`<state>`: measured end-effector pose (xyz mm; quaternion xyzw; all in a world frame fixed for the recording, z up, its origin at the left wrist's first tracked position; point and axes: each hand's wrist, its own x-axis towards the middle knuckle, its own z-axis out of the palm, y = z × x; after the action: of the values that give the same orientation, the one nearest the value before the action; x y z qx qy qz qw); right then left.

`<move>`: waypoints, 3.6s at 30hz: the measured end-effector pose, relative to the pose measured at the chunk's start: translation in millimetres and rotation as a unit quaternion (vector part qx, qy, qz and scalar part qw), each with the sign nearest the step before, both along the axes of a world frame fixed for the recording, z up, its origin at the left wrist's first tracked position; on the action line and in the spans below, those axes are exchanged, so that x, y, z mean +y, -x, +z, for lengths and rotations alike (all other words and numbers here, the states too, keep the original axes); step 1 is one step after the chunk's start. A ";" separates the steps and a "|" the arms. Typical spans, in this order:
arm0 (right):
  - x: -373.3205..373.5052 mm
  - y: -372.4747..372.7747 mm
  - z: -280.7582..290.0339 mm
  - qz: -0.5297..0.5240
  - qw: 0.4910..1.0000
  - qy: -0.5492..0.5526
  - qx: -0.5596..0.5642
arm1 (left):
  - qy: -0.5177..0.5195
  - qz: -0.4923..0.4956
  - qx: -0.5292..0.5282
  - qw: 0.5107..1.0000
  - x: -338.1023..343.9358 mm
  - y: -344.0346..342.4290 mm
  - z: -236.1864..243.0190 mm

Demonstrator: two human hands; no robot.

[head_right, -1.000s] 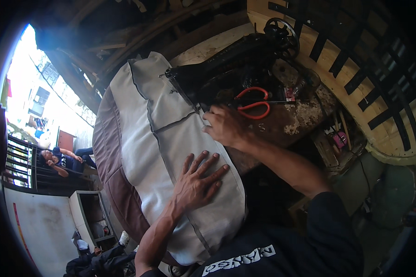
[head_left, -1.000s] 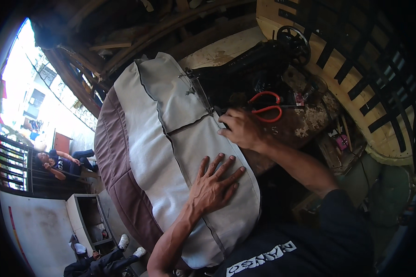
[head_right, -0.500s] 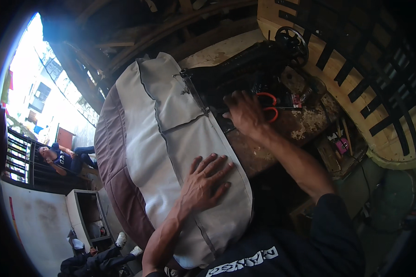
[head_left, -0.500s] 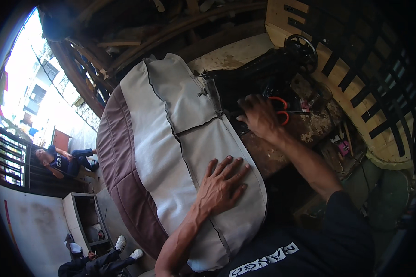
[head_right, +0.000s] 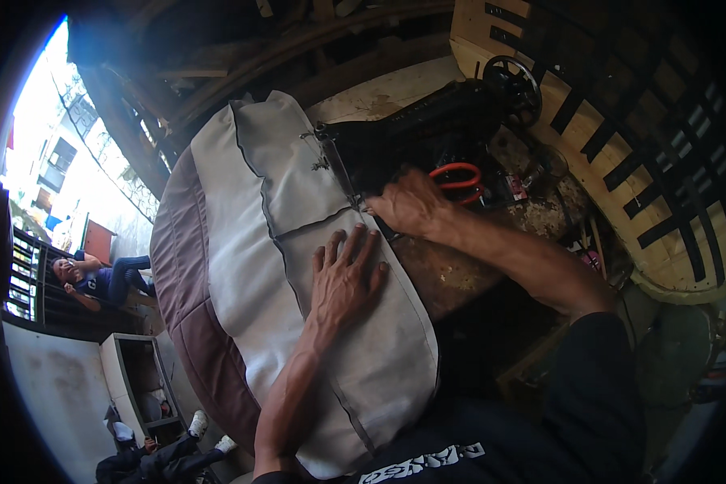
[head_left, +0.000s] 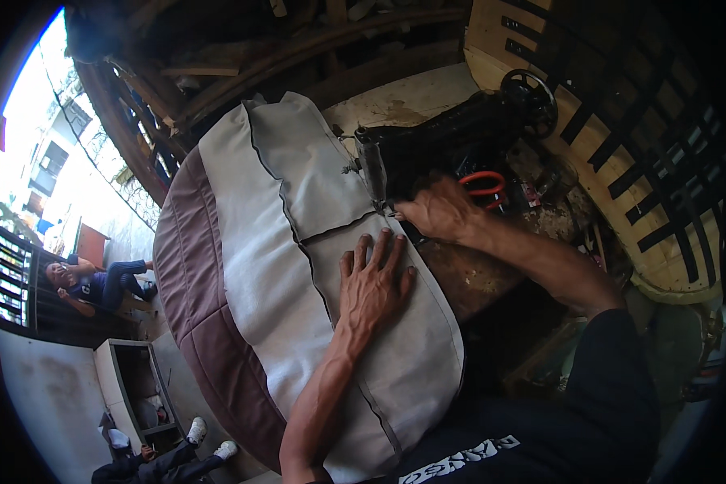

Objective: The person sews fabric using a sewing machine, trims the fabric and thread with scissors, and stitches along the edge of the fabric with the sewing machine.

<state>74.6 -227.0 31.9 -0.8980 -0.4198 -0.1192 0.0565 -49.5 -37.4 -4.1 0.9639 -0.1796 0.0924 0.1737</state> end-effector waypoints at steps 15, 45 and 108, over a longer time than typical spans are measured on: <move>2.9 -12.3 -3.5 0.024 0.999 0.048 -0.004 | 0.015 -0.002 0.012 1.000 0.9 -0.6 2.0; 2.4 -18.9 2.2 0.017 0.995 0.064 0.071 | -0.010 -0.013 0.024 1.000 0.3 -1.6 4.6; -47.8 61.1 26.4 0.033 0.976 -0.006 0.215 | -0.019 -0.028 0.118 0.992 -53.6 111.6 38.2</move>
<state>13.5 -274.8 58.3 -0.8878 -0.4265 0.0763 0.1552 -161.1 -91.0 34.0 0.9656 -0.1869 -0.0298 0.1781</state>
